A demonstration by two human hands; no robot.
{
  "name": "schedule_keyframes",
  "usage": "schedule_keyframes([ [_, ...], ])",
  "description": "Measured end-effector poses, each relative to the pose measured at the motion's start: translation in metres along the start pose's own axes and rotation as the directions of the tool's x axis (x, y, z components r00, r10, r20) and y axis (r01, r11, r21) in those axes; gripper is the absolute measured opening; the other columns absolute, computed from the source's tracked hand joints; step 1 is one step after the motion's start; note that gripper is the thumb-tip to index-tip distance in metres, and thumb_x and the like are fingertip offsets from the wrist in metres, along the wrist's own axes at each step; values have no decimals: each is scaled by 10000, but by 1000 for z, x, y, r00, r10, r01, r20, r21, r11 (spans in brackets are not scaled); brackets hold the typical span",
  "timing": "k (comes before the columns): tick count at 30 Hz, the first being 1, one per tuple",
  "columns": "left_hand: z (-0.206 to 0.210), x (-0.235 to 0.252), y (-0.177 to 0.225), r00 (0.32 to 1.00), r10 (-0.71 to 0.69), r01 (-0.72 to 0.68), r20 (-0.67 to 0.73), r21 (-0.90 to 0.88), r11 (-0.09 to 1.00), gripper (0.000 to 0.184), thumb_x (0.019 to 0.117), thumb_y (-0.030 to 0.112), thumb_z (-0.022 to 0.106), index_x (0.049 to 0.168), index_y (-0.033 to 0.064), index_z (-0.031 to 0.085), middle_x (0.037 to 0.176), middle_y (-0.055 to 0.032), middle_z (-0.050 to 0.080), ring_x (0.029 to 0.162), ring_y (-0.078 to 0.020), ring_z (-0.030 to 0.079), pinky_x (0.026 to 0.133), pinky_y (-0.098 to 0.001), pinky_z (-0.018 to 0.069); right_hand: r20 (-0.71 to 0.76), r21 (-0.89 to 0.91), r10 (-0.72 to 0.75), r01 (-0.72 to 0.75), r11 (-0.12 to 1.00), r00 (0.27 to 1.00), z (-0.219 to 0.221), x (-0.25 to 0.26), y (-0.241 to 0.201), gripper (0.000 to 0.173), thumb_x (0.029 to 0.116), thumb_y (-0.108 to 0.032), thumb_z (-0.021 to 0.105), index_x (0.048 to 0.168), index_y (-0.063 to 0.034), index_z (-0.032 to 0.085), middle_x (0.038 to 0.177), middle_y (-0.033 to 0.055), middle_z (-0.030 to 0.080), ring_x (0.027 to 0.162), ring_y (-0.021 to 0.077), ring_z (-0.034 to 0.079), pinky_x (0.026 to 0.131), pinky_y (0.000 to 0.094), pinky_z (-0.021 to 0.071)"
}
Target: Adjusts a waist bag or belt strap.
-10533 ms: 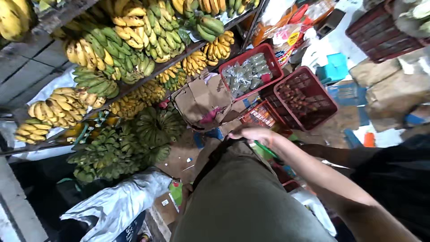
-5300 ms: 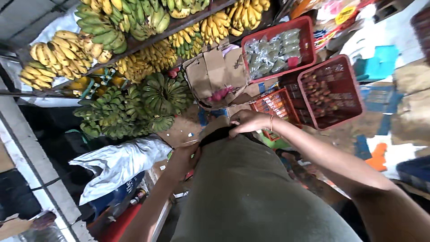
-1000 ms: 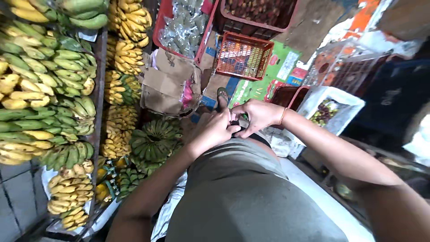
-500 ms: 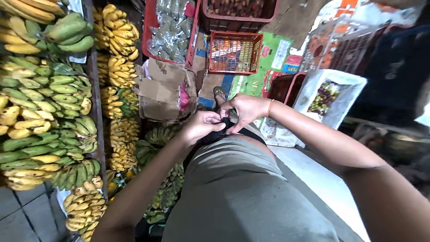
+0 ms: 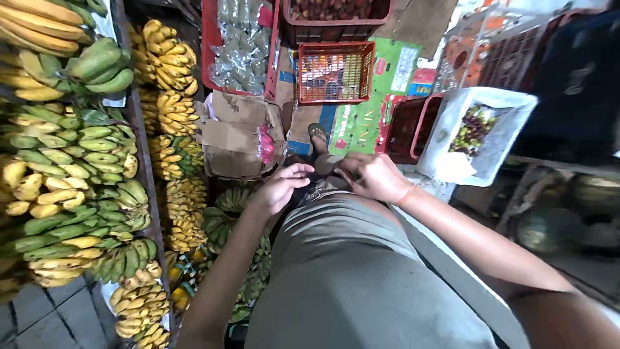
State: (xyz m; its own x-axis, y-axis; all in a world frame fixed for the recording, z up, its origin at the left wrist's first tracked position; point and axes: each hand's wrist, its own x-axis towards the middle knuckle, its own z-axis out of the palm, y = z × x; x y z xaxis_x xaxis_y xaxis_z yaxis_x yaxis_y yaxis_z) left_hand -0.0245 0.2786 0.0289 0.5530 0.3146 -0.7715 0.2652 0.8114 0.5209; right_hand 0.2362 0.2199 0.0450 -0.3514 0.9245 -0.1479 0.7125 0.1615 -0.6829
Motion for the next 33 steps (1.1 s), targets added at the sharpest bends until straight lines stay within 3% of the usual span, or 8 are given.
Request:
schedule_keyframes([
  [3, 3, -4, -6, 992, 120, -121, 25, 53, 991, 459, 916, 209, 542, 1365, 124, 576, 1163, -49, 675, 976, -139, 648, 824, -312, 547, -104, -101, -132, 122, 987, 986, 2, 32, -1, 163, 956, -144, 622, 986, -30, 734, 870, 123, 682, 726, 286, 690, 625, 450, 576],
  [6, 18, -12, -5, 977, 198, -191, -80, 94, 977, 379, 989, 214, 636, 1349, 108, 586, 1159, -47, 682, 1002, -153, 660, 881, -340, 565, -89, -127, -225, 213, 969, 970, 7, 54, -2, 158, 950, -112, 624, 1001, 3, 721, 865, 148, 670, 670, 302, 677, 543, 448, 550],
  [9, 23, -7, -18, 958, 240, -234, -159, 55, 971, 346, 1086, 322, 497, 1289, 79, 634, 1058, -48, 708, 912, -147, 680, 862, -339, 574, -68, -114, -212, 204, 972, 975, 14, 56, 2, 155, 947, -126, 624, 979, -2, 713, 872, 146, 669, 677, 298, 676, 549, 452, 546],
  [13, 19, -4, -36, 964, 199, -222, -178, -121, 968, 452, 1088, 494, 405, 1218, 142, 657, 963, -9, 687, 799, -99, 651, 737, -263, 562, -79, -72, -163, 158, 985, 983, 25, 49, -5, 208, 960, -179, 624, 1037, -15, 726, 892, 129, 688, 712, 284, 684, 628, 470, 558],
  [17, 19, -7, -29, 959, 86, -179, -270, -343, 922, 443, 1094, 439, 368, 1113, 143, 697, 860, -13, 706, 710, -100, 673, 671, -256, 586, -60, 37, -177, 180, 983, 982, 37, 43, -20, 189, 956, -173, 623, 946, -15, 728, 896, 124, 687, 713, 249, 692, 599, 405, 585],
  [23, 16, -10, -31, 965, 166, -225, -205, -318, 921, 392, 1080, 413, 395, 1127, 144, 676, 872, 0, 695, 722, -65, 660, 672, -213, 565, 65, 91, -176, 170, 981, 982, 34, 39, -24, 178, 964, -158, 647, 973, 2, 725, 983, 145, 717, 868, 266, 728, 745, 413, 614],
  [27, 12, -14, -36, 943, 239, -298, -230, -270, 916, 381, 1057, 348, 392, 1194, 159, 693, 965, 6, 724, 781, -68, 682, 706, -237, 583, -64, 100, -155, 161, 982, 986, 40, 41, -28, 205, 979, -171, 617, 951, 7, 715, 921, 146, 717, 805, 254, 726, 711, 396, 613],
  [33, 11, -15, -34, 937, 208, -289, -281, -292, 911, 346, 1050, 361, 432, 1174, 176, 696, 990, 12, 728, 820, -82, 696, 732, -259, 593, -32, 142, -111, 115, 983, 993, 41, 45, -34, 181, 979, -145, 609, 983, -14, 734, 933, 115, 713, 818, 216, 713, 736, 351, 608],
])
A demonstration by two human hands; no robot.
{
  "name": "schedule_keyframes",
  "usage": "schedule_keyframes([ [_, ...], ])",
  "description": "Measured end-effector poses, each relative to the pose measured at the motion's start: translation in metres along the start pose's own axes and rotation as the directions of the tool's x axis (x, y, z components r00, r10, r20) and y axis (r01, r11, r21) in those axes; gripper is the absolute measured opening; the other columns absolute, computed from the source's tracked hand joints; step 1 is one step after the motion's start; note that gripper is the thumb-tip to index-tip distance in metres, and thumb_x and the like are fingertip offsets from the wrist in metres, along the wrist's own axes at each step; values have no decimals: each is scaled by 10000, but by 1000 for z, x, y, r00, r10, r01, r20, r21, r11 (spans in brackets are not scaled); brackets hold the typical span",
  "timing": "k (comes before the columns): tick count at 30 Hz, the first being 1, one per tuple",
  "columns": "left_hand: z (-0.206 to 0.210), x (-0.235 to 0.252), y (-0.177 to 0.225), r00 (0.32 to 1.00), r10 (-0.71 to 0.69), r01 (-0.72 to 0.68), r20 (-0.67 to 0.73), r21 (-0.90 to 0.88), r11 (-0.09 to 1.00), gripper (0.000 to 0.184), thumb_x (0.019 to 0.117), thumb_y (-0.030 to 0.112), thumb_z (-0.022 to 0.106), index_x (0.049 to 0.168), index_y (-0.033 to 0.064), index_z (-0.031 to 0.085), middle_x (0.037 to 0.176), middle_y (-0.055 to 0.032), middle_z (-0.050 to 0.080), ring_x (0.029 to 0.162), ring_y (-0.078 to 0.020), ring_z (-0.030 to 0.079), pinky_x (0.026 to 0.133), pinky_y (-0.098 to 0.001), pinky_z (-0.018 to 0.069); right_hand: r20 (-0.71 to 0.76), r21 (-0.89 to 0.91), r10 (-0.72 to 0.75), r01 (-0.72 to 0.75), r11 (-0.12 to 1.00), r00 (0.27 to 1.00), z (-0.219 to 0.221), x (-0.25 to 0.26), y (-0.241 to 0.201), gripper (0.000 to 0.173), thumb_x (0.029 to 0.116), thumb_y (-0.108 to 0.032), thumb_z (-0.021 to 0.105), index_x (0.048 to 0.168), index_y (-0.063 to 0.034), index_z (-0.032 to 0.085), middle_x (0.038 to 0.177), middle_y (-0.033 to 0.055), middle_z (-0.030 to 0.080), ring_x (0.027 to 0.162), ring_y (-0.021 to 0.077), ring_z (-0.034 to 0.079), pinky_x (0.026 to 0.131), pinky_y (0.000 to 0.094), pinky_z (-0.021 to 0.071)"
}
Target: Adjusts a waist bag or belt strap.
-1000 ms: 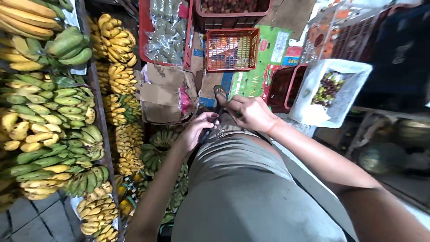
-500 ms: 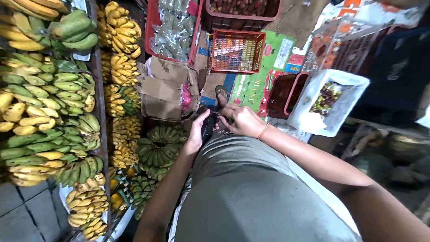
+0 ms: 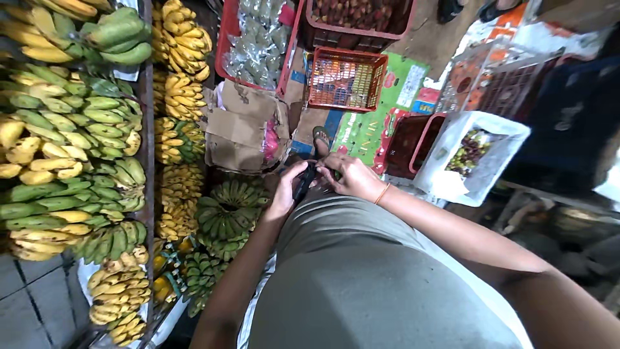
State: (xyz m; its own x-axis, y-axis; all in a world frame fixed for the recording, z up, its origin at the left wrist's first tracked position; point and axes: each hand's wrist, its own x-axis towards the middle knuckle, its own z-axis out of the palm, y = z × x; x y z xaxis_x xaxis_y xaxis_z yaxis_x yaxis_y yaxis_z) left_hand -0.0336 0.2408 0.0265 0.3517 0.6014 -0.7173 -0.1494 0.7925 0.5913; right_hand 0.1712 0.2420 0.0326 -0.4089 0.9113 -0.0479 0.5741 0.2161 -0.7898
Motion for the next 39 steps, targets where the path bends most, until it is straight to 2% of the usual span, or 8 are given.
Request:
schedule_keyframes([
  [8, -7, 4, 0, 998, 39, -41, 44, 52, 998, 331, 1064, 369, 510, 1232, 149, 692, 1043, -17, 730, 868, -102, 700, 780, -282, 601, -87, 49, 69, -65, 997, 994, -2, 8, -4, 146, 967, -148, 643, 977, -35, 736, 912, 87, 723, 813, 185, 709, 734, 347, 603],
  [14, -8, 6, 4, 996, 43, -50, 77, 92, 995, 336, 1071, 356, 483, 1259, 164, 686, 1021, -3, 724, 816, -77, 686, 732, -243, 586, -66, -41, -22, 19, 999, 998, -4, 6, -5, 143, 962, -167, 670, 919, -31, 688, 862, 90, 702, 758, 192, 706, 684, 342, 605],
  [18, -10, 7, 5, 994, 31, -40, 106, 86, 995, 319, 1073, 315, 493, 1276, 145, 671, 1102, -25, 719, 917, -108, 697, 803, -281, 596, -67, -67, -50, 45, 997, 997, -7, 3, -4, 125, 970, -125, 646, 989, -3, 665, 893, 122, 706, 781, 221, 715, 728, 352, 612],
  [23, -9, 3, 8, 994, 33, -42, 101, 93, 995, 281, 1056, 322, 531, 1233, 160, 677, 1019, 14, 722, 844, -65, 688, 753, -242, 589, -103, -34, -69, 66, 997, 992, -6, 8, -10, 211, 1016, -142, 617, 1175, -10, 659, 993, 96, 742, 831, 172, 733, 763, 321, 622],
  [28, -16, 3, 11, 986, 9, -31, 164, 133, 991, 276, 1045, 289, 565, 1250, 166, 701, 1105, 14, 727, 940, -76, 688, 835, -272, 583, -101, -32, -86, 83, 996, 991, -4, 8, -10, 223, 1012, -138, 625, 1190, -10, 668, 1075, 105, 745, 943, 190, 739, 846, 333, 619],
  [32, -20, 7, 7, 988, -81, 68, 134, 99, 993, 233, 1004, 297, 596, 1199, 207, 686, 1066, 17, 710, 899, -76, 676, 779, -265, 575, -67, -111, -101, 93, 989, 993, -5, 8, -7, 159, 969, -93, 642, 1055, 3, 734, 906, 128, 695, 794, 239, 706, 731, 354, 610],
  [36, -18, 7, 16, 990, -101, 87, 103, 125, 988, 132, 1007, 243, 602, 1098, 208, 691, 1014, 57, 692, 877, -39, 650, 767, -245, 557, -89, -30, -84, 82, 996, 992, -3, 7, 2, 148, 977, -138, 652, 960, -5, 715, 891, 118, 704, 801, 212, 706, 729, 334, 603],
  [39, -14, 21, 23, 981, -7, -21, 192, 143, 990, 167, 998, 53, 518, 1035, 116, 668, 970, 33, 683, 869, -52, 649, 793, -244, 563, -136, 36, -44, 49, 998, 990, -4, 6, 4, 135, 962, -123, 661, 980, -6, 727, 913, 113, 727, 814, 193, 714, 749, 328, 605],
])
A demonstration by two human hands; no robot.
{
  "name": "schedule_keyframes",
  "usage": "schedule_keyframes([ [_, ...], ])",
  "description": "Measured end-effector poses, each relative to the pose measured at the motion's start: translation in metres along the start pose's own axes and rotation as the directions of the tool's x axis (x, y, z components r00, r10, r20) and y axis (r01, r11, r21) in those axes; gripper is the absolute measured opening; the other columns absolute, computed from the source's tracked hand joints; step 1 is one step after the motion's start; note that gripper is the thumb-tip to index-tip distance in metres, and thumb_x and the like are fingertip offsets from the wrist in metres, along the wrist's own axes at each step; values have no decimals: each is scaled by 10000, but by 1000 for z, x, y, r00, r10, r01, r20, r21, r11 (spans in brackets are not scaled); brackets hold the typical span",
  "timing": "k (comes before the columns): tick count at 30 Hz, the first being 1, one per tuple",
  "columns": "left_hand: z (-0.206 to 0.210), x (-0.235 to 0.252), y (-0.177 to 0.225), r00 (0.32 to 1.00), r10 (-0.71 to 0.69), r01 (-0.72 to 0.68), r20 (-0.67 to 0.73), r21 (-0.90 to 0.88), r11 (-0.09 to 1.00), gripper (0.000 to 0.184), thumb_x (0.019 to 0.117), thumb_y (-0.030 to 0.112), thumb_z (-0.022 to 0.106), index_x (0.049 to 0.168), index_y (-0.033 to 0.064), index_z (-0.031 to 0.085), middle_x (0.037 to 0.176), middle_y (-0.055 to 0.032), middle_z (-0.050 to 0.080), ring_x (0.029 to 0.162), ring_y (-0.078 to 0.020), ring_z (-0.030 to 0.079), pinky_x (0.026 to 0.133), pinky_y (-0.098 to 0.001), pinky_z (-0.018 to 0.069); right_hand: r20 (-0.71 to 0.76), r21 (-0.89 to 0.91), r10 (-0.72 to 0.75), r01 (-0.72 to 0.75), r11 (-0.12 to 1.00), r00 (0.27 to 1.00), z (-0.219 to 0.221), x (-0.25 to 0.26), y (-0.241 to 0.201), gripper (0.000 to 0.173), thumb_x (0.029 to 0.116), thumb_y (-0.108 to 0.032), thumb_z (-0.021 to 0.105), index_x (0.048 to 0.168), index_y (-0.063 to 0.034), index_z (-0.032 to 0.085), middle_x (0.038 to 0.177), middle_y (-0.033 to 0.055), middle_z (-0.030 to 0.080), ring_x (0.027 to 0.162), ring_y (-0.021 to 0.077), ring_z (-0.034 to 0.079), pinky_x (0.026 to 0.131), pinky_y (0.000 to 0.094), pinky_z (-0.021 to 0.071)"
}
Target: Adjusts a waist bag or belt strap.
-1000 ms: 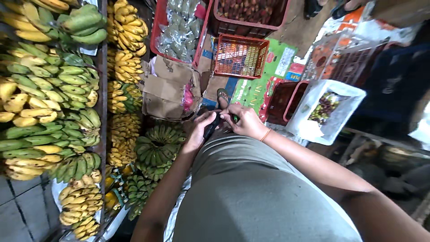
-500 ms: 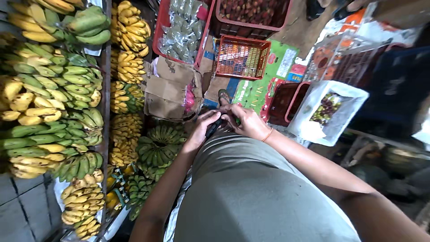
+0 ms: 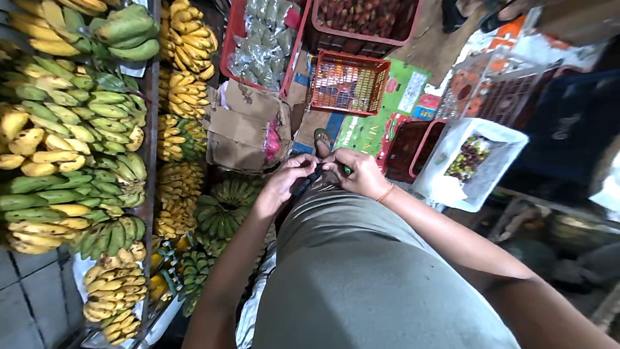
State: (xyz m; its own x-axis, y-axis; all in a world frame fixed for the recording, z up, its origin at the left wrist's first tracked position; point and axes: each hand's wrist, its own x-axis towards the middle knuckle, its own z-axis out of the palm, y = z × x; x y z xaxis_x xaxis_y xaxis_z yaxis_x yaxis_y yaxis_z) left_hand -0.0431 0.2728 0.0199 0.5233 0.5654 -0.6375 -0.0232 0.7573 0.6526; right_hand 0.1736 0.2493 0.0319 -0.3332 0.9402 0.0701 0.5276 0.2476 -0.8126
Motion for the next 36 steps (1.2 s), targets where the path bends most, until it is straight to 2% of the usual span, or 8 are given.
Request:
schedule_keyframes([
  [4, 13, 5, -3, 970, 242, -233, -30, 184, 955, 125, 1025, 19, 527, 1007, 68, 641, 949, 9, 644, 856, -42, 610, 782, -229, 531, 0, 38, 42, -42, 998, 999, -2, -3, 3, 156, 966, -159, 663, 962, -19, 732, 884, 100, 725, 785, 175, 701, 716, 323, 592],
  [13, 28, 11, -15, 894, 122, -96, -431, 81, 992, 219, 1098, 184, 471, 1123, 39, 634, 980, -10, 642, 853, -55, 606, 790, -266, 535, 159, 5, -125, 126, 992, 979, -20, -16, 16, 179, 983, -163, 622, 985, -24, 735, 882, 87, 699, 798, 177, 698, 705, 333, 604],
  [20, 38, 17, -22, 839, 400, -303, -369, 294, 907, 150, 1083, 105, 469, 1103, 13, 586, 955, -23, 593, 832, -39, 575, 765, -225, 508, 437, 281, 339, -485, 828, 833, -23, 19, 28, 347, 933, -439, 719, 1077, -127, 767, 1005, -7, 747, 959, 95, 682, 909, 398, 553],
  [22, 40, 18, -23, 825, 433, -343, -364, 287, 894, 127, 1074, 89, 486, 1099, 11, 583, 969, -25, 601, 868, -42, 593, 793, -231, 523, 548, 314, 372, -597, 738, 749, -18, 29, 31, 329, 896, -382, 793, 1094, -120, 781, 951, -17, 751, 842, 37, 671, 816, 298, 566],
  [24, 41, 16, -23, 822, 439, -350, -363, 287, 892, 120, 1070, 84, 489, 1093, 16, 585, 979, -19, 604, 884, -40, 594, 806, -227, 519, 593, 322, 340, -602, 731, 730, -17, 33, 35, 307, 865, -354, 827, 1043, -107, 793, 840, -18, 736, 675, 14, 620, 634, 243, 533],
  [26, 41, 16, -22, 833, 418, -328, -362, 286, 901, 123, 1066, 84, 500, 1088, 11, 596, 982, -24, 618, 887, -44, 599, 813, -234, 518, 597, 218, 258, -463, 859, 760, -26, 36, 37, 413, 824, -460, 831, 1049, -115, 807, 970, 31, 775, 900, 101, 713, 848, 375, 585],
  [29, 39, 14, -20, 858, 370, -288, -355, 265, 920, 131, 1067, 88, 508, 1092, 6, 607, 981, -39, 638, 893, -63, 614, 821, -256, 525, 595, 67, 244, -350, 934, 766, -34, 39, 32, 522, 776, -614, 794, 1012, -148, 819, 926, 62, 767, 896, 177, 716, 817, 471, 565],
  [36, 31, 9, -25, 865, 335, -288, -374, 178, 941, 171, 1077, 105, 471, 1113, 61, 632, 1060, -12, 656, 904, -58, 619, 807, -255, 531, 658, 205, 403, -666, 717, 636, -30, 19, 44, 336, 834, -476, 828, 962, -165, 825, 850, -10, 764, 747, 71, 683, 731, 366, 581],
])
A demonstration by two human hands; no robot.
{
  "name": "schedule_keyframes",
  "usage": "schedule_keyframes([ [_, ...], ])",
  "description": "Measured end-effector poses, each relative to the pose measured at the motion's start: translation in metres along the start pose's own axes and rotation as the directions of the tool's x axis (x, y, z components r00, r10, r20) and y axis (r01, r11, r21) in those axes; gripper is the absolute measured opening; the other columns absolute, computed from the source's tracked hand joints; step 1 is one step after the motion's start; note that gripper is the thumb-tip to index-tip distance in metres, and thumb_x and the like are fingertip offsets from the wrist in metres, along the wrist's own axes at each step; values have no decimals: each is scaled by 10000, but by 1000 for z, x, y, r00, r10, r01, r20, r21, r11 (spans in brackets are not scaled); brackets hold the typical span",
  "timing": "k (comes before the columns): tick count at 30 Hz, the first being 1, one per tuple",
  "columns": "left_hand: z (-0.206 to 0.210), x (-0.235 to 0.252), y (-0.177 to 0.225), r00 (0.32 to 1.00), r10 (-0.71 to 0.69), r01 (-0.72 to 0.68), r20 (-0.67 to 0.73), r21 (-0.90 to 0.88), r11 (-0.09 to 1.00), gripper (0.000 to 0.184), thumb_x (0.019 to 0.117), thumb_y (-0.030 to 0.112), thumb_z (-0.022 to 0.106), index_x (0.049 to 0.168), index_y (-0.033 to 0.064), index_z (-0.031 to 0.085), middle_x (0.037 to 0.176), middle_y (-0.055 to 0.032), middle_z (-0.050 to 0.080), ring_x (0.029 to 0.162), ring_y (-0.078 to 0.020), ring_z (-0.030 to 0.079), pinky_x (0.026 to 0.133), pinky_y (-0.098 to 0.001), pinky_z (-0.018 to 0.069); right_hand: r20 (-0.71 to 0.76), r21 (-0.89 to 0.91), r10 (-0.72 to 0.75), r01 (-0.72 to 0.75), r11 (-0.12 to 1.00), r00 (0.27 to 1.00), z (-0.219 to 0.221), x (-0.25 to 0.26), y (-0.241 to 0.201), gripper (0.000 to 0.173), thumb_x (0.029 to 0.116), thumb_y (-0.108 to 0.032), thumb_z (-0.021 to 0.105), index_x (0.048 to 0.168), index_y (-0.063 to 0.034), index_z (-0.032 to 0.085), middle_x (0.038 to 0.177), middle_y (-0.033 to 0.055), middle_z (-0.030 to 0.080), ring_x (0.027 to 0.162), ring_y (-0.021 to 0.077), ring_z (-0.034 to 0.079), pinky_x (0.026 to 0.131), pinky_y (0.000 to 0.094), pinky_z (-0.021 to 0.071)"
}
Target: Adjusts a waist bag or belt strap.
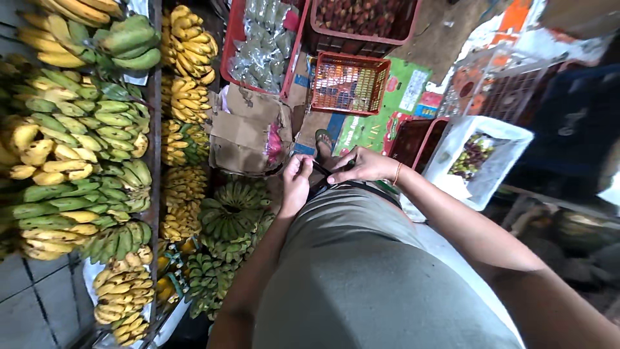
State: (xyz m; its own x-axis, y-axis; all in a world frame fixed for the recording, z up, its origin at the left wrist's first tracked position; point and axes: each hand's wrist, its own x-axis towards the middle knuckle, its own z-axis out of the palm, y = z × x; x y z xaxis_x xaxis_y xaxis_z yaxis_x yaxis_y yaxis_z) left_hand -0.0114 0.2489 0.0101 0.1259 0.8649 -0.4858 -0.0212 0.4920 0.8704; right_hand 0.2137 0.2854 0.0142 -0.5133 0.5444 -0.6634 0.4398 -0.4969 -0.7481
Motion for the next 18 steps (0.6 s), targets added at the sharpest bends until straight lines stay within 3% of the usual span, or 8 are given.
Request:
schedule_keyframes([
  [2, 1, 3, 0, 999, -31, 31, -13, -12, 999, 179, 1086, 104, 449, 1120, 42, 614, 1043, -18, 638, 906, -66, 613, 838, -276, 534, 7, 101, 43, -43, 994, 999, 3, 7, -3, 272, 891, -419, 789, 913, -149, 807, 651, -38, 654, 498, 22, 498, 482, 243, 429],
  [4, 5, 5, 3, 999, -37, 38, -37, 27, 999, 177, 1090, 105, 443, 1132, 19, 592, 1018, -23, 618, 896, -57, 598, 837, -268, 520, -8, 182, 94, -91, 979, 996, 5, 14, -14, 213, 934, -310, 756, 880, -107, 791, 574, -33, 583, 426, 23, 419, 413, 211, 343],
  [6, 8, 7, 6, 998, -24, 28, -58, 77, 997, 183, 1094, 122, 441, 1136, 14, 583, 997, -21, 601, 874, -46, 579, 815, -252, 502, -87, 29, 46, -44, 999, 995, 2, 13, -26, 176, 945, -305, 748, 890, -149, 809, 738, -56, 687, 602, 14, 547, 564, 249, 453],
  [7, 7, 8, 6, 998, -21, 26, -60, 95, 995, 195, 1098, 134, 439, 1142, 14, 586, 988, -21, 600, 863, -44, 577, 809, -250, 507, -121, -91, 1, -12, 996, 993, 0, 11, -33, 170, 954, -314, 736, 940, -168, 823, 929, -42, 757, 837, 56, 667, 781, 348, 552],
  [8, 7, 9, 6, 998, -18, 24, -53, 112, 993, 202, 1100, 145, 440, 1141, 19, 592, 961, -16, 596, 826, -39, 565, 771, -239, 498, -160, -182, -55, 25, 983, 986, 1, 8, -37, 179, 952, -313, 725, 947, -164, 824, 1002, -5, 768, 948, 125, 698, 871, 447, 556],
  [10, 5, 10, 8, 1000, -13, 13, -1, 133, 991, 192, 1099, 152, 443, 1133, 31, 588, 926, -6, 574, 786, -34, 537, 724, -228, 474, -224, -363, -149, 59, 930, 963, 7, 8, -45, 203, 940, -315, 693, 897, -150, 804, 905, 51, 759, 871, 224, 712, 787, 548, 553],
  [14, -8, 6, 20, 986, -54, 32, 156, 140, 990, 315, 1030, 189, 618, 1296, 49, 523, 1176, -78, 627, 1039, -139, 649, 905, -334, 574, -236, -543, -199, 40, 839, 951, 10, 6, -51, 216, 957, -264, 652, 887, -91, 761, 846, 106, 725, 804, 303, 701, 738, 577, 553],
  [18, -24, -6, 26, 954, -141, 87, 265, 205, 975, 309, 992, 213, 694, 1243, 34, 677, 1140, -74, 724, 997, -141, 706, 897, -348, 598, -282, -567, -205, 10, 824, 937, 9, -2, -49, 265, 978, -283, 622, 865, -81, 751, 795, 106, 711, 750, 295, 697, 682, 562, 554],
])
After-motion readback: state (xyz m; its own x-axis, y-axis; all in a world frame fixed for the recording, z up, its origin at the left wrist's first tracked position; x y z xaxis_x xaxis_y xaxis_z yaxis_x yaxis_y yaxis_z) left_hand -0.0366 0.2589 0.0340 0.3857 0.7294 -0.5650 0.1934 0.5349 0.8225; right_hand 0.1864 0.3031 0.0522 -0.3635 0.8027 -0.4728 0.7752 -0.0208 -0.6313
